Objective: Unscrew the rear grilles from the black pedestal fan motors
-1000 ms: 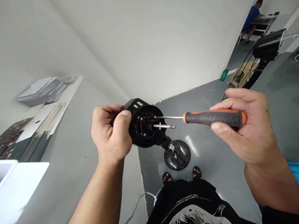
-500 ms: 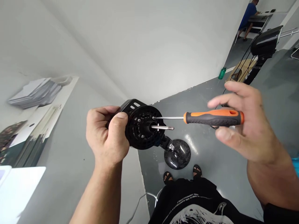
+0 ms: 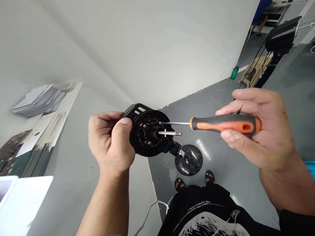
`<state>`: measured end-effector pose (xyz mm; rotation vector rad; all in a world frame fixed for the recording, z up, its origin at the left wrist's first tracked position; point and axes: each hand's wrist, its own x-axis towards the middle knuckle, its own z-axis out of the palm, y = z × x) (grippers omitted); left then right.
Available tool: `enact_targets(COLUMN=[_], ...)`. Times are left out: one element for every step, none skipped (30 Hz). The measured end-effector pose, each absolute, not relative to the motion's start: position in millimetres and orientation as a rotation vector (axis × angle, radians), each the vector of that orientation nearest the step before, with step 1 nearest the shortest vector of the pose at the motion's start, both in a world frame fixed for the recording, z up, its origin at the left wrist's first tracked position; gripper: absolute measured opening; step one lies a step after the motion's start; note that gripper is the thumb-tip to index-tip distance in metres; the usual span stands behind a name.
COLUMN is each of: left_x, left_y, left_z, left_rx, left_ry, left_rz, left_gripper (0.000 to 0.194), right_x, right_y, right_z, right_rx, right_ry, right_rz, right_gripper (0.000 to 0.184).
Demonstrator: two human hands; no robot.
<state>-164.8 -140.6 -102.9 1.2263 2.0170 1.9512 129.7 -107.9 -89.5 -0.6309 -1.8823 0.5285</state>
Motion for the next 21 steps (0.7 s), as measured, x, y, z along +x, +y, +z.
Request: enact_targets(left_x=[-164.8,-164.7,-164.6,-164.4,-164.3,-164.2,-164.2,-164.2,-164.3,-164.4,-164.4,-164.3,-164.1,-163.7,-163.3,-162.8,-162.4,-161.9,-161.6,-161.5,-161.4], left_y=[-140.8,-140.9,-141.0,-141.0,-140.8,-140.6,-140.4,-140.2,-140.0,-140.0,-140.0,-140.2,-140.4,-140.6,-140.8,-140.9,-140.8,-140.6,-140.4,-140.1,-139.9], left_z=[-102.7,-102.5,-102.5,-102.5,-102.5,-102.6,-102.6,-102.7,-102.7,-102.7,-102.7,-102.5,-102.3,-101.9,-101.5,-100.9,-100.4,-99.9,-99.5,-99.2,-99.1], left_rx=[1.226,1.227,1.228,1.227,1.225,1.223,1.219,1.215,1.21,1.206,1.204,1.203,1.198,1.195,1.19,1.185,1.18,1.177,1.181,1.185,1.187], left_ry=[2.017,2.017,2.013,2.01,2.013,2.02,2.025,2.03,2.035,2.036,2.035,2.034,2.037,2.043,2.049,2.06,2.067,2.067,2.063,2.058,2.053], left_rz=[1.949,1.948,1.947,1.943,1.939,1.938,1.939,1.942,1.944,1.947,1.951,1.949,1.94,1.93,1.919,1.906,1.896,1.899,1.908,1.918,1.927], left_gripper=[0.031,0.032,0.032,0.033,0.032,0.032,0.032,0.032,0.032,0.032,0.033,0.033,0.033,0.034,0.034,0.035,0.036,0.036,0.036,0.035,0.034], right_x=[130.7,131.8,132.9,133.9,134.9,135.6,136.1,136.2,135.9,135.4,134.6,133.7,133.0,132.6,132.7,133.3,134.4,135.7,137.0,138.0,138.4], right_y=[-106.5,-105.5,-104.9,-105.0,-105.6,-106.4,-107.1,-107.4,-107.2,-106.4,-105.2,-103.8,-102.8,-102.2,-102.4,-103.2,-104.6,-106.2,-107.7,-108.8,-109.4], right_z=[-89.8,-90.1,-90.4,-90.4,-90.0,-89.4,-88.6,-87.8,-87.4,-87.4,-88.0,-89.1,-90.5,-92.0,-93.4,-94.4,-94.8,-94.6,-94.1,-93.2,-92.1], right_rx=[-0.692,-0.747,-0.778,-0.784,-0.761,-0.704,-0.636,-0.569,-0.527,-0.522,-0.566,-0.649,-0.741,-0.812,-0.852,-0.849,-0.805,-0.735,-0.665,-0.608,-0.577], right_ry=[-1.878,-1.861,-1.85,-1.85,-1.87,-1.898,-1.93,-1.955,-1.973,-1.977,-1.964,-1.923,-1.866,-1.814,-1.792,-1.806,-1.844,-1.892,-1.935,-1.961,-1.967], right_rz=[0.519,0.505,0.504,0.512,0.536,0.558,0.57,0.566,0.545,0.517,0.491,0.462,0.431,0.404,0.4,0.422,0.457,0.494,0.517,0.52,0.501], right_gripper=[0.041,0.035,0.034,0.038,0.045,0.055,0.065,0.071,0.073,0.07,0.062,0.052,0.042,0.036,0.034,0.035,0.042,0.053,0.065,0.071,0.072])
